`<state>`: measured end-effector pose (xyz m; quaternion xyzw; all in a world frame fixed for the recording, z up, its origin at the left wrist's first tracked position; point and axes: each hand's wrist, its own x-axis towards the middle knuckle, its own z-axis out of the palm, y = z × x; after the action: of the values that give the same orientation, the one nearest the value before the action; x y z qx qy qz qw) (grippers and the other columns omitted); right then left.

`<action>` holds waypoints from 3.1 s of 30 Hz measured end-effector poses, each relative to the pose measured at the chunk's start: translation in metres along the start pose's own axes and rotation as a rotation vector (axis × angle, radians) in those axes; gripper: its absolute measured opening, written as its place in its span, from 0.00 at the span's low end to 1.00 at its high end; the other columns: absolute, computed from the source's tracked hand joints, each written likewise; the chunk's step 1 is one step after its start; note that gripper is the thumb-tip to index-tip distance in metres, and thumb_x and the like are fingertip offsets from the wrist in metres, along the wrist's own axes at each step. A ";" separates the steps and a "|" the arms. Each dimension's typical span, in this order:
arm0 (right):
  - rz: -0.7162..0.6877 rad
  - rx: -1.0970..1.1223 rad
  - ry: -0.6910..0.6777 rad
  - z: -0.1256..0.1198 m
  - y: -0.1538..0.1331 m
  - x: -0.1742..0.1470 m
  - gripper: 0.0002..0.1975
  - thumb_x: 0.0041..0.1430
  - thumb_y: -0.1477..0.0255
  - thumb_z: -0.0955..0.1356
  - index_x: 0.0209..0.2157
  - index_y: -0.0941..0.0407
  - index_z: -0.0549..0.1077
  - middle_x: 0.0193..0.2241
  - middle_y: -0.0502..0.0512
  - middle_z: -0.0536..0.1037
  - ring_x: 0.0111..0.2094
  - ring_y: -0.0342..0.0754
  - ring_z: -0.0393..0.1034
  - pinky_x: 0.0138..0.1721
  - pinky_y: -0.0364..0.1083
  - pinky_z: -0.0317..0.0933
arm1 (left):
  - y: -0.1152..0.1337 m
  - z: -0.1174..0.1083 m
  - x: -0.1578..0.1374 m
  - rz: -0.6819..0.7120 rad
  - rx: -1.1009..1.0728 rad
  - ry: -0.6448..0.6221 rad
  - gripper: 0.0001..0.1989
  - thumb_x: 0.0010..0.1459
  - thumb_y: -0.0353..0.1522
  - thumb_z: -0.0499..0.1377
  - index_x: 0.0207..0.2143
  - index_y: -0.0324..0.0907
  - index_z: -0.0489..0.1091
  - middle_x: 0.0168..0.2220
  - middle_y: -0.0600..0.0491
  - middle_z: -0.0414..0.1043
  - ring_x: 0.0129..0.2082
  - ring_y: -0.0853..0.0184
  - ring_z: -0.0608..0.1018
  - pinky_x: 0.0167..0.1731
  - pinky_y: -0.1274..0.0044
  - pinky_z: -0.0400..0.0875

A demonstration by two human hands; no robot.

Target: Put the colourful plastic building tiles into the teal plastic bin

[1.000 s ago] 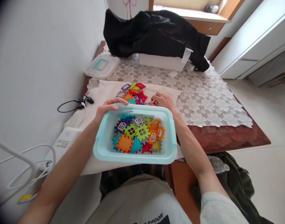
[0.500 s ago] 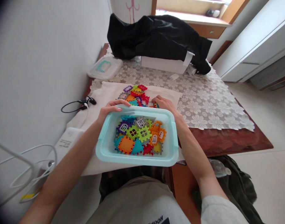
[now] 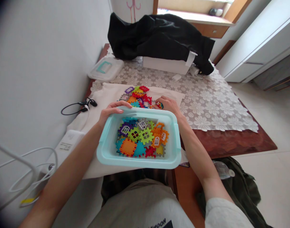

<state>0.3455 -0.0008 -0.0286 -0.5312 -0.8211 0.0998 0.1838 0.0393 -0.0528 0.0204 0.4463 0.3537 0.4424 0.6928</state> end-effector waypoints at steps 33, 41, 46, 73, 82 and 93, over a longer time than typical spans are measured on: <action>0.059 1.227 0.233 -0.040 -0.026 -0.002 0.19 0.60 0.49 0.73 0.35 0.50 0.78 0.28 0.50 0.72 0.25 0.45 0.65 0.22 0.44 0.56 | -0.001 -0.003 0.001 -0.001 0.029 -0.005 0.15 0.42 0.32 0.68 0.36 0.38 0.85 0.34 0.49 0.82 0.29 0.65 0.78 0.29 0.77 0.71; -0.533 0.720 -0.201 -0.108 -0.094 -0.031 0.27 0.59 0.46 0.78 0.51 0.49 0.85 0.47 0.57 0.82 0.47 0.54 0.78 0.53 0.53 0.73 | -0.003 -0.006 0.001 0.007 0.067 -0.005 0.16 0.44 0.32 0.66 0.37 0.39 0.86 0.37 0.49 0.84 0.32 0.63 0.79 0.31 0.76 0.72; -0.557 0.867 -0.247 -0.090 -0.081 -0.017 0.40 0.58 0.34 0.71 0.59 0.48 0.81 0.61 0.61 0.79 0.64 0.61 0.73 0.68 0.61 0.67 | -0.002 -0.003 0.002 0.005 0.033 -0.004 0.16 0.43 0.32 0.67 0.37 0.38 0.85 0.36 0.49 0.83 0.33 0.63 0.79 0.34 0.75 0.73; -0.230 0.267 0.001 0.056 0.000 0.013 0.26 0.71 0.58 0.69 0.67 0.45 0.72 0.73 0.58 0.68 0.75 0.64 0.56 0.76 0.65 0.52 | -0.001 -0.004 0.000 -0.003 0.065 0.011 0.16 0.43 0.32 0.67 0.37 0.40 0.85 0.37 0.50 0.82 0.33 0.63 0.77 0.32 0.77 0.71; -0.223 0.345 -0.123 0.041 -0.013 0.009 0.32 0.68 0.48 0.71 0.69 0.41 0.71 0.78 0.49 0.61 0.81 0.66 0.41 0.80 0.70 0.42 | 0.000 0.001 0.000 0.073 0.113 0.016 0.13 0.47 0.36 0.67 0.35 0.39 0.85 0.37 0.48 0.84 0.35 0.61 0.79 0.35 0.75 0.73; -0.229 0.405 -0.193 0.035 -0.013 0.018 0.29 0.67 0.43 0.68 0.62 0.43 0.77 0.71 0.54 0.72 0.76 0.62 0.55 0.77 0.65 0.47 | -0.010 -0.041 0.015 0.305 0.958 0.526 0.14 0.66 0.42 0.63 0.37 0.41 0.82 0.33 0.48 0.80 0.34 0.60 0.78 0.41 0.72 0.71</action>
<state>0.3139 0.0115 -0.0525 -0.3750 -0.8528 0.2911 0.2176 0.0114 -0.0288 -0.0049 0.6317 0.6070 0.4237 0.2299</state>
